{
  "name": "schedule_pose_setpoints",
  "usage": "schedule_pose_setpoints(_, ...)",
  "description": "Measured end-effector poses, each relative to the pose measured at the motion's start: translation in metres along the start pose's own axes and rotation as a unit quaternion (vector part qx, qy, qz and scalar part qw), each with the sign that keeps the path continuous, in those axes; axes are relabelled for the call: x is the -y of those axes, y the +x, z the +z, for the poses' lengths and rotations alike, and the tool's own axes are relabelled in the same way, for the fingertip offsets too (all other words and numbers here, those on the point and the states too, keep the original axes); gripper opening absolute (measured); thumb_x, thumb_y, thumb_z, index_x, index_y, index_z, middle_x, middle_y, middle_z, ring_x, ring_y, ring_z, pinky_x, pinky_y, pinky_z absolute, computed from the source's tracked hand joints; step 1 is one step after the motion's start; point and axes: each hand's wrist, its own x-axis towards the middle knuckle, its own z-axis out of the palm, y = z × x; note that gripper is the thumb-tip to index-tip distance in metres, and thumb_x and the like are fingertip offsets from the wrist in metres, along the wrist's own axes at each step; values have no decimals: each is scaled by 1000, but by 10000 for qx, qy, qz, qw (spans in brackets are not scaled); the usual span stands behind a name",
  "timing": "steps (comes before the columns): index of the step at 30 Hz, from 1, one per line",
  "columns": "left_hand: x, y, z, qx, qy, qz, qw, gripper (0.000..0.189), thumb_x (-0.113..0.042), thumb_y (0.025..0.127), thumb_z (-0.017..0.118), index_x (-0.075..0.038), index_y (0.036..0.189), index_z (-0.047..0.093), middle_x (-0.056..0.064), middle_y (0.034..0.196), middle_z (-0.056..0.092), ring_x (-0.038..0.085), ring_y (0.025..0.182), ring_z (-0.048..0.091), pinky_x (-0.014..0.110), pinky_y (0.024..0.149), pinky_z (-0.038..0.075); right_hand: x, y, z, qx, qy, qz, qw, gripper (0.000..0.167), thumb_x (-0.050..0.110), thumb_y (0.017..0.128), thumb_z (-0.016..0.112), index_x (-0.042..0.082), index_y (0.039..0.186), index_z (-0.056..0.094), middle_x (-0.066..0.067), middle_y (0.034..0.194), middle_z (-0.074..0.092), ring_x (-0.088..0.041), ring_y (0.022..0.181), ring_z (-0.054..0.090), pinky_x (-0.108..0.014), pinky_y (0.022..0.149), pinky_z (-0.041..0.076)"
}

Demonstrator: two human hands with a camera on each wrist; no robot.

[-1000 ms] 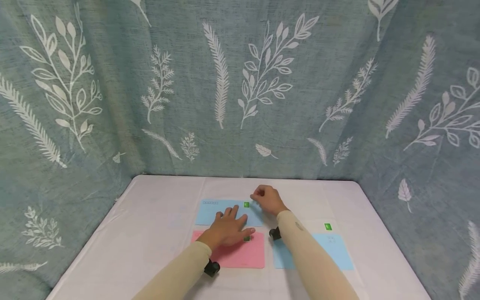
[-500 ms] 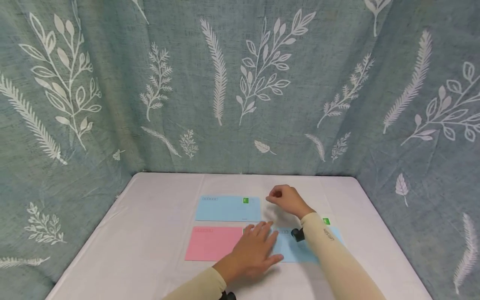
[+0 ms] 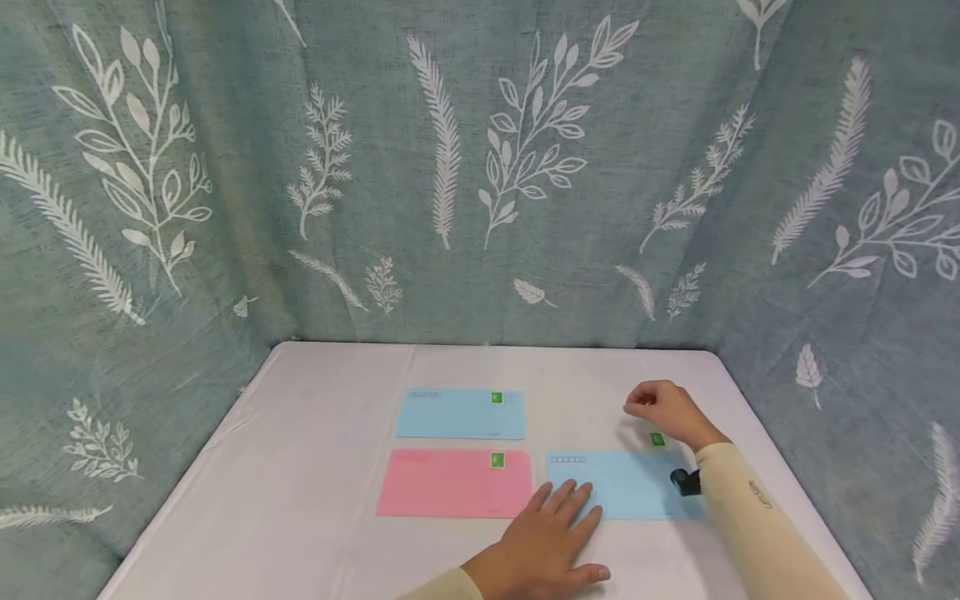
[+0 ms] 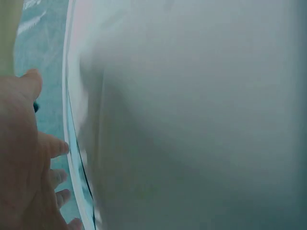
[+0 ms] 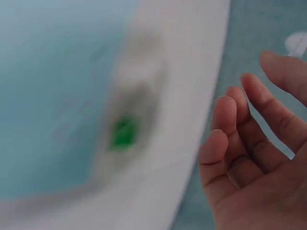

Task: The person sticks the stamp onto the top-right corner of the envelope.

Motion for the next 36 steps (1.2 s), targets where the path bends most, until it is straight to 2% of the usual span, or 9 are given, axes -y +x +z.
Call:
schedule_pose_setpoints(5,-13,11,-2,148,121,94,9998,83,-80,106,13,-35,173,31,-7,179,17,14,164,16,40,128,21,-38,-19,-5,37,96,578,9983,16,18,104,73,2,107,76,-5,95,70,-22,85,61,-39,75,52)
schedule_pose_setpoints(10,-19,20,1,308,31,226,9993,82,-79,106,12,-35,174,24,-8,180,12,15,165,12,39,129,21,-53,-28,-3,-67,97,666,9977,12,13,102,74,1,103,75,-5,91,70,-21,82,61,-38,73,52)
schedule_pose_setpoints(15,-22,22,1,361,26,211,9991,82,-79,107,15,-34,174,26,-10,179,16,15,164,17,38,127,24,-56,-27,2,-224,-72,610,9979,8,10,99,77,2,98,74,-5,89,68,-21,81,59,-39,72,51)
schedule_pose_setpoints(21,-21,22,0,484,-69,149,9987,82,-80,106,17,-35,173,28,-14,178,18,13,163,17,36,127,24,-58,-22,7,-216,-267,598,9976,9,8,97,78,6,90,71,-4,82,63,-21,77,57,-37,69,48)
schedule_pose_setpoints(29,-17,22,-3,640,-251,171,9975,79,-79,107,18,-37,173,29,-16,177,18,11,163,16,35,128,21,-58,-23,9,-213,-222,712,9970,13,5,96,78,7,87,68,-4,79,61,-22,75,57,-38,68,47)
schedule_pose_setpoints(36,-16,24,-2,776,-276,161,9965,79,-80,106,15,-39,173,24,-17,178,13,10,164,13,35,128,19,-59,-25,11,-288,-193,687,9970,14,6,97,76,8,86,68,-4,80,62,-22,76,57,-37,68,48)
